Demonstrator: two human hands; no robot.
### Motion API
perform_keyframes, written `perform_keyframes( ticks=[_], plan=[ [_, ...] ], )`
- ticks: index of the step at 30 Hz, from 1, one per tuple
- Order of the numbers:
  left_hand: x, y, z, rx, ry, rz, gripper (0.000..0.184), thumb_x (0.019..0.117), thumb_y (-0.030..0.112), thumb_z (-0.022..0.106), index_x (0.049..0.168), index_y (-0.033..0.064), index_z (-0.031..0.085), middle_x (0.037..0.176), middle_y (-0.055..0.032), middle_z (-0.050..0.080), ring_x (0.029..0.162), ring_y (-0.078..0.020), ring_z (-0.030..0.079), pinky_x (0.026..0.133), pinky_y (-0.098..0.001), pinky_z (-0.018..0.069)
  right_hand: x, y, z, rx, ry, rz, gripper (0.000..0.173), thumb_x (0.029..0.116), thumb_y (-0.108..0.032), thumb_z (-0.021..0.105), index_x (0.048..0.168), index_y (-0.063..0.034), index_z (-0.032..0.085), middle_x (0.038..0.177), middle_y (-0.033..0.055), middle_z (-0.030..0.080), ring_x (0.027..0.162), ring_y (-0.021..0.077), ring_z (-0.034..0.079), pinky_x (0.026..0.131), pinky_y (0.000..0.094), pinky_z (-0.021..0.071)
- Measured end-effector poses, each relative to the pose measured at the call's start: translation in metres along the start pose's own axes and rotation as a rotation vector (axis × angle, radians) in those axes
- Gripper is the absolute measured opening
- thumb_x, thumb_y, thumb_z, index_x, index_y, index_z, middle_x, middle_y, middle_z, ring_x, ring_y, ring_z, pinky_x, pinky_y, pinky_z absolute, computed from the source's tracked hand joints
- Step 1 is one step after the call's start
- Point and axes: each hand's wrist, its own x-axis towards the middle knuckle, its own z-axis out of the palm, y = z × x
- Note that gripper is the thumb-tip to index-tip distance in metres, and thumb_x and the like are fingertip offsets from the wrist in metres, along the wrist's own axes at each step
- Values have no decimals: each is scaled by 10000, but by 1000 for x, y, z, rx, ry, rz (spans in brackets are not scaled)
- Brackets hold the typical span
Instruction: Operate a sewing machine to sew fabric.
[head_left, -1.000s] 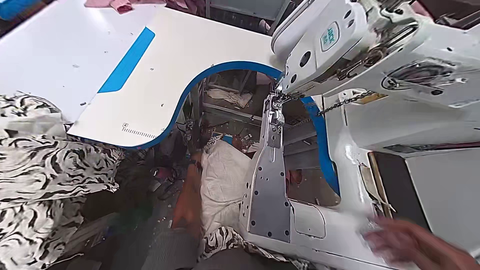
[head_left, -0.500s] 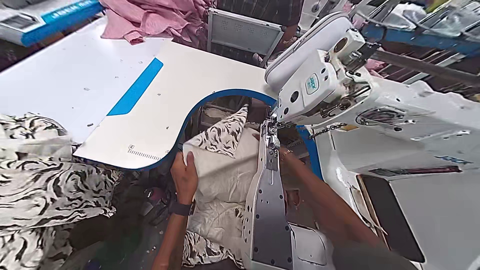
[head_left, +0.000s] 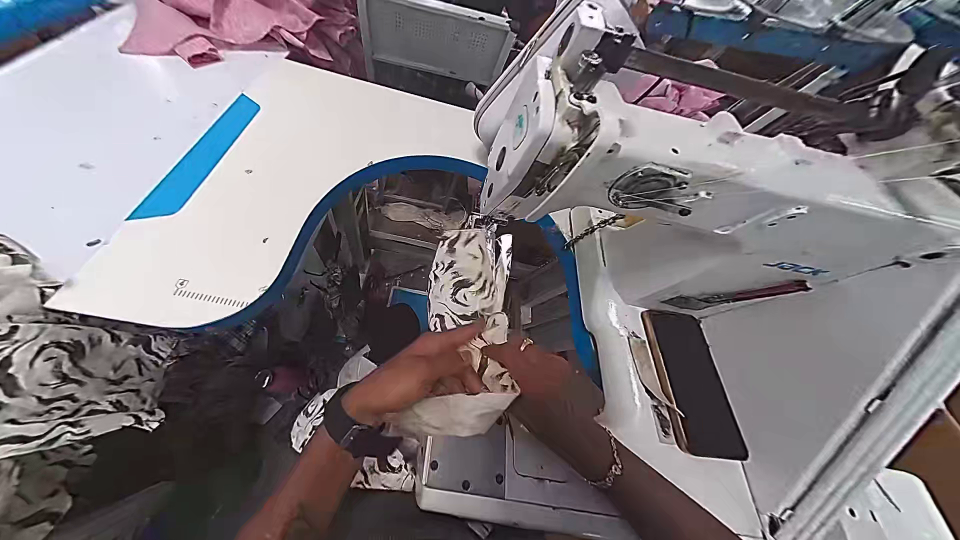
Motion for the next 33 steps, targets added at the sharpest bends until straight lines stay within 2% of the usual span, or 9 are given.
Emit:
perform_keyframes(
  ticks=[4, 7, 9, 11, 14, 19, 24, 29, 33],
  plan=[
    [63, -7, -20, 755, 578, 287, 277, 988, 109, 619, 1227, -27, 651, 1092, -144, 687, 947, -243, 698, 845, -442, 585, 8, -8, 3, 49, -19, 140, 203, 864, -91, 563, 971, 13, 701, 698, 85, 678, 547, 213, 642, 467, 334, 493],
    [76, -11, 6, 992, 620, 128, 543, 1018, 309, 613, 1434, -21, 500, 1175, -268, 660, 1047, -424, 672, 912, -597, 518, 20, 25, -18, 70, -257, 646, 480, 926, -217, 684, 1299, 75, 609, 788, 185, 686, 685, 356, 674, 629, 547, 542],
    [63, -18, 9, 1031, 573, 49, 620, 1050, 389, 514, 1559, 49, 414, 964, -216, 715, 884, -401, 696, 814, -577, 525, 29, 60, -26, 116, -329, 883, 314, 1015, -241, 619, 1090, 56, 686, 897, 223, 690, 873, 371, 675, 806, 587, 494],
    [65, -17, 5, 1057, 544, 55, 640, 1055, 404, 486, 1595, 84, 362, 844, -178, 718, 808, -389, 697, 763, -576, 525, 40, 64, -23, 162, -228, 826, 277, 1020, -244, 593, 963, 1, 711, 815, 124, 678, 778, 230, 661, 737, 468, 512],
    [70, -16, -1, 1003, 550, 151, 727, 998, 366, 620, 1573, 16, 346, 1109, -244, 690, 931, -413, 697, 821, -592, 540, 46, 38, -6, 302, -58, 676, 220, 981, -205, 621, 1030, -34, 749, 847, 38, 712, 766, 55, 640, 733, 251, 525],
    [56, -31, -11, 1268, 534, 362, 467, 1052, 417, 418, 1350, 167, 676, 1577, -224, 419, 1421, -474, 415, 1067, -698, 337, 32, 49, -4, 196, 34, 407, 195, 928, -186, 658, 928, -47, 794, 968, 85, 763, 909, 82, 702, 802, 206, 549],
    [64, -29, -10, 1314, 488, 411, 365, 1021, 120, 477, 1342, 25, 624, 1509, -129, 545, 1466, -355, 429, 1139, -768, 184, 30, 61, -3, 389, -113, 363, 192, 893, -137, 586, 796, -24, 708, 1312, 120, 699, 1086, 75, 693, 885, 228, 535],
    [70, -27, -14, 1382, 489, 467, 314, 1014, 158, 495, 1221, 15, 683, 1498, -150, 552, 1459, -396, 424, 1123, -759, 227, 31, 63, -9, 508, -290, 342, 174, 816, -151, 584, 686, -36, 577, 1474, 189, 562, 1186, 113, 636, 871, 260, 521],
    [67, -26, -15, 1232, 450, 469, 376, 1020, 157, 469, 1288, -39, 644, 1445, -201, 586, 1338, -368, 570, 1102, -539, 441, 32, 56, -13, 564, -365, 321, 167, 794, -180, 640, 701, -47, 597, 1550, 215, 457, 947, 38, 640, 699, 207, 508]
  ],
)
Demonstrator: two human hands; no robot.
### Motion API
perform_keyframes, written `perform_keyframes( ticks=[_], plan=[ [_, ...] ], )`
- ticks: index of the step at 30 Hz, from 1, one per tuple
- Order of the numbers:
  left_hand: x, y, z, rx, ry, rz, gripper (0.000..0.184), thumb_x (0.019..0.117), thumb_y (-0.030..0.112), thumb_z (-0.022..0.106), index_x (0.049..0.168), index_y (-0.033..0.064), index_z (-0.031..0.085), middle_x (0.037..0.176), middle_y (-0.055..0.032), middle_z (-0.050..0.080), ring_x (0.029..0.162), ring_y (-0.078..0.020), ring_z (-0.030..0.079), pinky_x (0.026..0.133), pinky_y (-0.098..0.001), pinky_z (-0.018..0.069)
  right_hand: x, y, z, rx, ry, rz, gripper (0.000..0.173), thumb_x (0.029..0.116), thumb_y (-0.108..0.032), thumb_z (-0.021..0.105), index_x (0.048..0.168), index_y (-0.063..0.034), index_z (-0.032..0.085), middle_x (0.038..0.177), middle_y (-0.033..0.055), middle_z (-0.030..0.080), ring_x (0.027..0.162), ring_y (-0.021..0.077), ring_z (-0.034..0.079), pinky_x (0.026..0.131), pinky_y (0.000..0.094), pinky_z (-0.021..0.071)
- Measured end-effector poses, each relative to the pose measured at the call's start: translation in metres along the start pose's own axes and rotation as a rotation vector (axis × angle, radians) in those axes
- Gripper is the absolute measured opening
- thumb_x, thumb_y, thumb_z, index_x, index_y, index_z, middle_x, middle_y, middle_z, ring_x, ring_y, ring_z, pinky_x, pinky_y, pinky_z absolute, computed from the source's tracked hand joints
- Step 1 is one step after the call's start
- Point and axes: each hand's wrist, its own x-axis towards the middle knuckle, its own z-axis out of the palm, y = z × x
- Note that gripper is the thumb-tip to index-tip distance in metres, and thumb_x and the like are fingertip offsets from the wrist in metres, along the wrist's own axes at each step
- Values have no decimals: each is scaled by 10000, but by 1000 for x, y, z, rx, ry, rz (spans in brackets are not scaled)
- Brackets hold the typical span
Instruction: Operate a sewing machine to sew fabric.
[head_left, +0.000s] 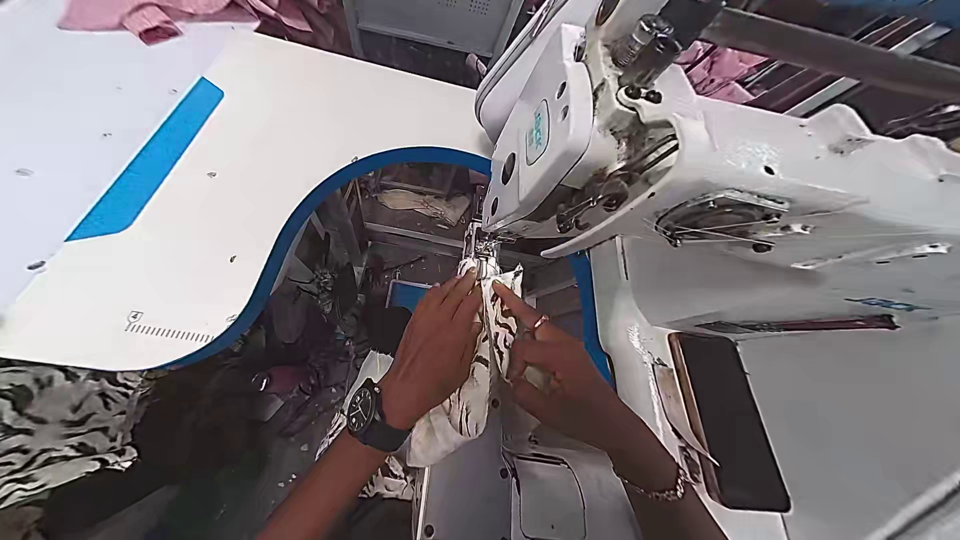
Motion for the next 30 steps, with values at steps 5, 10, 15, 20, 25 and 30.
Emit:
perform_keyframes(
  ticks=[5, 10, 15, 20, 25, 30],
  plan=[
    [-6, 1, 2, -173, 86, -12, 471, 909, 52, 543, 1354, -101, 550, 1366, -251, 621, 1290, -367, 605, 1064, -429, 501, 24, 6, 15, 237, 87, 73, 145, 859, -154, 646, 760, -48, 652, 1571, 190, 443, 1351, 68, 510, 1009, 197, 473],
    [0, 3, 0, -208, 51, 2, 443, 792, -64, 620, 1231, -27, 659, 1387, -294, 586, 1282, -452, 590, 1031, -502, 522, 20, -7, 30, 94, 264, 78, 159, 836, -204, 721, 759, -68, 694, 1468, 209, 562, 1235, 48, 601, 933, 182, 500],
    [5, 2, 3, -189, 48, -13, 389, 840, -73, 590, 1220, -19, 654, 1400, -283, 579, 1301, -437, 579, 1045, -495, 507, 24, -3, 26, 191, 243, 111, 105, 828, -156, 735, 767, -79, 695, 1498, 191, 541, 1357, 77, 537, 1030, 192, 487],
    [2, 3, 6, -185, 109, -39, 349, 886, -61, 537, 1217, -26, 643, 1386, -274, 595, 1282, -397, 607, 1036, -424, 523, 20, -10, 35, 34, 303, 111, 140, 850, -197, 697, 791, -71, 677, 1473, 210, 557, 1229, 59, 616, 920, 174, 513],
    [8, 5, 10, -232, 159, -131, 300, 928, -39, 563, 1222, -74, 614, 1384, -290, 590, 1269, -366, 624, 1017, -403, 543, 16, -18, 45, -131, 353, 94, 198, 880, -262, 677, 945, -75, 696, 1467, 205, 559, 905, -6, 648, 718, 129, 498],
    [21, 4, 10, -190, 176, -204, 376, 883, -41, 568, 1252, -93, 610, 1228, -261, 657, 1127, -408, 654, 910, -532, 546, 19, -31, 52, -315, 452, 107, 311, 954, -229, 578, 1130, -32, 743, 1232, 201, 649, 685, 94, 595, 568, 233, 499]
  ],
)
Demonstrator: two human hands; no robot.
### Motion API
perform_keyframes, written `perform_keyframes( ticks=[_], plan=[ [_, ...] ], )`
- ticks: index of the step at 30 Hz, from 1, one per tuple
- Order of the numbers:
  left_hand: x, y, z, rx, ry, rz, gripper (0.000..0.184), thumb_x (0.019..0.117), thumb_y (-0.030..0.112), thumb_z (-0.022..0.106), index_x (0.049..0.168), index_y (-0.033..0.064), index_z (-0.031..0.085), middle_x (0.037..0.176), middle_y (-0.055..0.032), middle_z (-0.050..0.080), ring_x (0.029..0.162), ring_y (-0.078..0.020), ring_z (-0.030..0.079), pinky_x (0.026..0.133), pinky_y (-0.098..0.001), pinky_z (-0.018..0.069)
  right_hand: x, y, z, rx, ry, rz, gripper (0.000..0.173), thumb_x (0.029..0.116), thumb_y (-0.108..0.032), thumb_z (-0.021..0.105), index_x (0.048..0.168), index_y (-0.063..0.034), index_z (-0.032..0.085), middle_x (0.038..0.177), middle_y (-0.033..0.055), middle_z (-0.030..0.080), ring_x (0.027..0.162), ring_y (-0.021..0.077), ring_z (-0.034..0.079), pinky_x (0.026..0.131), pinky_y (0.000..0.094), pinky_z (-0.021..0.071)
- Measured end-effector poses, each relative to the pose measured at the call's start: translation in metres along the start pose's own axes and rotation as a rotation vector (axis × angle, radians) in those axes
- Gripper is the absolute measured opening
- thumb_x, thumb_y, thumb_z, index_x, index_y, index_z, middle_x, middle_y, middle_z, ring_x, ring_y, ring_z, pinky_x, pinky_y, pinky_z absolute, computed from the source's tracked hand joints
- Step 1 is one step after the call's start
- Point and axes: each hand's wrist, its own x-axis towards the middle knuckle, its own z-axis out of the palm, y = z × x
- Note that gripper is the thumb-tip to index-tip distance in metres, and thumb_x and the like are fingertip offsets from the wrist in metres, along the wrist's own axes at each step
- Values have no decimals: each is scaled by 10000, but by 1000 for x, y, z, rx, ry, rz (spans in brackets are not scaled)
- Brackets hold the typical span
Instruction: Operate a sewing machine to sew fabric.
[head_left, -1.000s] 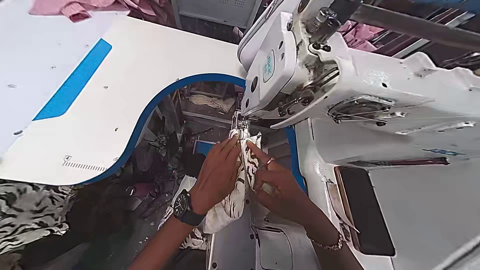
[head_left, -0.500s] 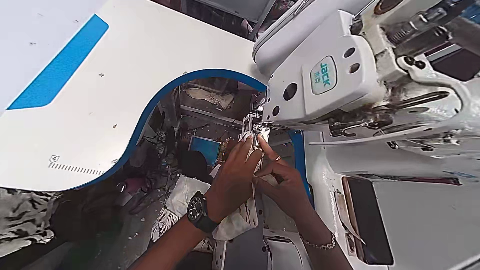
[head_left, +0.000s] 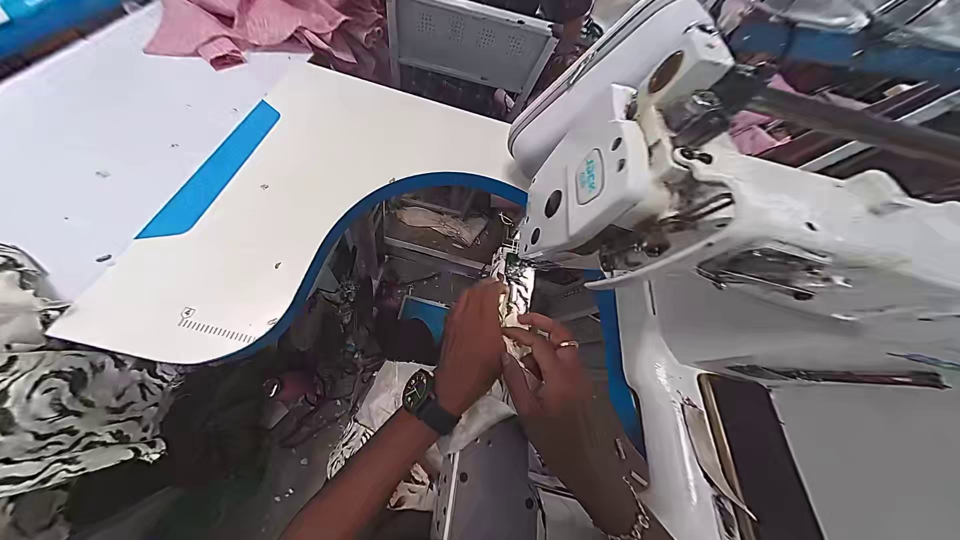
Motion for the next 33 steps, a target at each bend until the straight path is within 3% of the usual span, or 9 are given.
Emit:
perform_keyframes(
  ticks=[2, 5, 9, 13, 15, 18, 24, 29, 33],
  plan=[
    [-15, 11, -16, -104, -42, -107, 316, 991, 137, 568, 1229, -62, 628, 974, -133, 679, 896, -257, 660, 810, -419, 552, -10, -7, -19, -173, -42, 66, 361, 909, -206, 613, 1169, 16, 728, 979, 178, 741, 741, 268, 717, 622, 420, 574],
    [-59, 19, -63, -300, -407, -346, 383, 1017, 339, 583, 1221, 16, 616, 693, 16, 537, 588, -102, 504, 597, -307, 456, -32, 4, -57, -334, -503, 355, 291, 910, -218, 714, 922, 72, 721, 774, 238, 696, 794, 455, 696, 719, 641, 508],
    [-77, 16, -81, -152, -476, -243, 253, 930, 310, 685, 897, 59, 688, 659, -7, 564, 598, -136, 537, 603, -364, 441, -43, 83, -72, -105, -1135, 489, 393, 966, -338, 695, 868, 42, 701, 844, 182, 674, 868, 325, 644, 856, 575, 471],
    [-67, 6, -83, -248, -457, 7, 275, 908, 273, 712, 858, 4, 683, 819, -93, 639, 877, -212, 579, 802, -386, 439, -48, 51, -109, 187, -760, 98, 316, 987, -278, 585, 786, -51, 675, 650, -54, 610, 616, -20, 582, 610, 213, 493],
    [-69, 1, -77, -289, -474, 30, 269, 930, 250, 701, 845, 0, 652, 731, -71, 578, 712, -158, 550, 667, -338, 438, -52, -10, -125, -86, -616, -215, 389, 972, -310, 583, 683, -54, 636, 543, 33, 562, 497, 127, 576, 479, 313, 464],
    [-92, 6, -58, -323, -320, -37, 251, 929, 236, 676, 822, 10, 652, 640, -40, 555, 575, -116, 520, 562, -296, 421, -69, -70, -114, -293, -687, -259, 341, 939, -255, 643, 691, -21, 646, 544, 125, 570, 486, 301, 627, 425, 463, 470],
    [-89, 9, -37, -190, -30, 126, 145, 885, 134, 597, 797, 31, 648, 623, -57, 580, 550, -152, 562, 519, -282, 446, -62, -84, -78, -363, -725, -116, 291, 917, -212, 663, 720, 1, 662, 575, 140, 587, 521, 311, 647, 443, 450, 492],
    [-87, 8, -53, -124, -149, -3, 300, 876, 292, 715, 745, 26, 672, 516, -77, 554, 446, -234, 577, 442, -418, 454, -39, -70, -81, -410, -883, 35, 377, 962, -260, 637, 728, 34, 665, 634, 204, 639, 639, 408, 684, 579, 589, 504],
    [-91, 2, -34, -200, -21, 200, 247, 948, 242, 607, 766, 80, 651, 667, -42, 587, 617, -173, 596, 554, -298, 486, -30, -82, -94, -374, -810, -135, 317, 929, -229, 633, 685, -28, 635, 528, 120, 554, 483, 301, 609, 438, 469, 441]
  ],
)
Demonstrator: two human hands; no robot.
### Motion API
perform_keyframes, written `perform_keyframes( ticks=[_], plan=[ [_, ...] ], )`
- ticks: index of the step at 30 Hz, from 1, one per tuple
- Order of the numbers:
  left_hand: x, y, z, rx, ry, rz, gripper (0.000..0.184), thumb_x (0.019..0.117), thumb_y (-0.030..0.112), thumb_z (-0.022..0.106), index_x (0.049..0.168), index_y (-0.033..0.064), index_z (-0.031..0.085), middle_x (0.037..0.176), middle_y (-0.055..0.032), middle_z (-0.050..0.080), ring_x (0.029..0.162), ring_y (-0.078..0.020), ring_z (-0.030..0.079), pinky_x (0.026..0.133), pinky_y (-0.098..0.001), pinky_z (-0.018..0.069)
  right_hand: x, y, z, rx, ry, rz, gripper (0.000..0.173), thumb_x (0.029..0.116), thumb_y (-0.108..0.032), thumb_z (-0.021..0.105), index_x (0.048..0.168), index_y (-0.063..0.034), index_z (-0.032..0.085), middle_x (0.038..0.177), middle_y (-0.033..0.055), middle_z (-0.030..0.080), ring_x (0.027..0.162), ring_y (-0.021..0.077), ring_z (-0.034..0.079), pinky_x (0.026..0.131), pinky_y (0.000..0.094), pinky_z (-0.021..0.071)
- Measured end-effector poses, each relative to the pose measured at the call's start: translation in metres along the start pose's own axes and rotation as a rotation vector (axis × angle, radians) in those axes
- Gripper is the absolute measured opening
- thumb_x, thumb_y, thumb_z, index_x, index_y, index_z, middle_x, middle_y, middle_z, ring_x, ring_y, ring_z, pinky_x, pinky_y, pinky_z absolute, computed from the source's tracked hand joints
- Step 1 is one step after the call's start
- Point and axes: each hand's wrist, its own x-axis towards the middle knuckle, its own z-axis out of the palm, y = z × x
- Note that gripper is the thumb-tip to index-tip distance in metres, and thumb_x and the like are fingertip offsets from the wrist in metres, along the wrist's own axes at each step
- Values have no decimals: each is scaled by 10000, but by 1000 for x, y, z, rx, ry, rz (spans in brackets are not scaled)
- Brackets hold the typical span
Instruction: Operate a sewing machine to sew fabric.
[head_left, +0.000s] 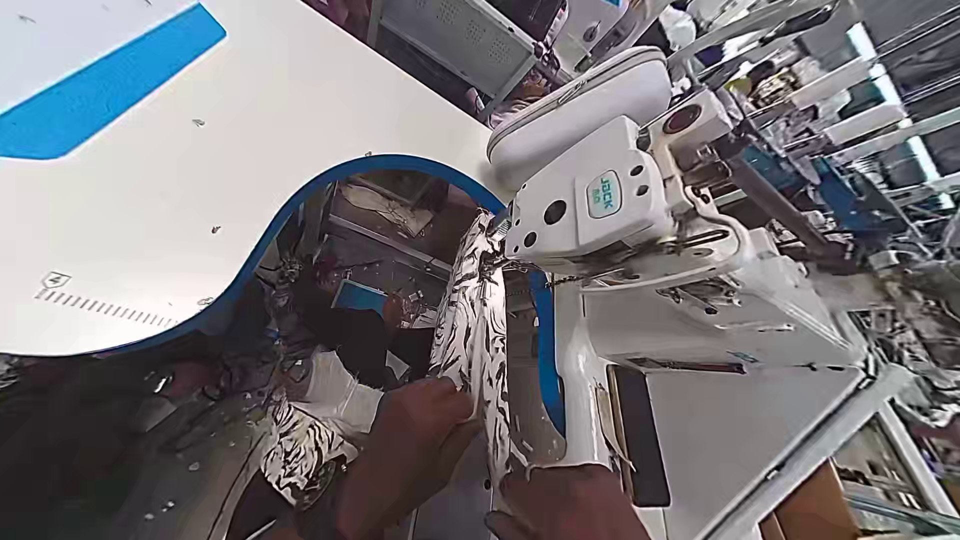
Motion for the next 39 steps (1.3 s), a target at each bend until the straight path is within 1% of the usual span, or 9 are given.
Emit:
perform_keyframes(
  ticks=[3, 8, 18, 21, 23, 25, 29, 32, 39],
  plan=[
    [20, -7, 8, 11, 83, 4, 269, 993, 223, 568, 793, 56, 636, 604, -41, 570, 532, -160, 578, 489, -290, 459, 7, 15, 23, 82, -40, 75, 315, 950, -227, 631, 731, -3, 665, 566, 151, 597, 546, 349, 650, 510, 544, 486],
    [10, 16, -2, 109, -54, -178, 233, 957, 242, 561, 844, 59, 653, 476, -29, 496, 389, -184, 529, 372, -347, 412, -2, 0, -1, 12, 43, 83, 300, 946, -230, 634, 747, -10, 682, 555, 131, 604, 502, 303, 642, 443, 478, 467],
    [21, -1, 11, -33, 22, -100, 173, 949, 92, 509, 864, 10, 636, 556, -73, 546, 471, -221, 585, 436, -379, 464, 56, 30, 19, -80, 183, -29, 246, 852, -234, 582, 655, -89, 607, 483, 42, 486, 448, 239, 564, 429, 424, 414],
    [5, -12, -17, -171, -75, -303, 241, 989, 212, 608, 977, -20, 669, 660, -115, 635, 566, -231, 637, 537, -414, 524, 41, 48, 17, 32, 7, 105, 197, 867, -187, 625, 800, -7, 673, 593, 131, 594, 580, 342, 641, 554, 542, 486],
    [-23, -38, -50, -200, -163, -445, 276, 951, 241, 680, 936, -34, 665, 704, -134, 635, 636, -248, 637, 614, -459, 525, 33, 78, 24, 80, -278, 272, 227, 906, -144, 649, 970, 65, 709, 832, 260, 696, 849, 473, 692, 771, 673, 504],
    [-43, -62, -82, -190, -237, -506, 258, 956, 244, 667, 888, -5, 662, 716, -62, 610, 653, -141, 591, 644, -370, 507, 28, 122, 59, 158, -468, 304, 297, 944, -194, 680, 971, 102, 695, 949, 300, 690, 981, 493, 663, 891, 691, 479],
    [-27, 5, -65, -79, -206, -179, 312, 1034, 283, 562, 897, 29, 680, 652, -42, 607, 558, -86, 567, 532, -249, 468, -22, 87, 26, 3, -21, -61, 259, 883, -156, 646, 685, 11, 637, 640, 173, 627, 665, 383, 682, 623, 551, 538],
    [-41, 57, -12, 175, -79, -71, 256, 999, 219, 515, 825, 81, 641, 519, -26, 511, 419, -167, 533, 379, -330, 409, -45, -15, 20, -149, 219, 26, 93, 882, -26, 645, 882, -5, 735, 698, 146, 687, 631, 323, 701, 545, 449, 560],
    [-45, 44, 4, 267, 63, -1, 228, 976, 148, 534, 871, 58, 715, 527, -26, 553, 444, -166, 547, 421, -300, 432, -6, -44, 54, -255, 492, 261, 224, 875, -20, 639, 1042, 45, 773, 672, 118, 683, 535, 219, 647, 487, 302, 511]
  ],
)
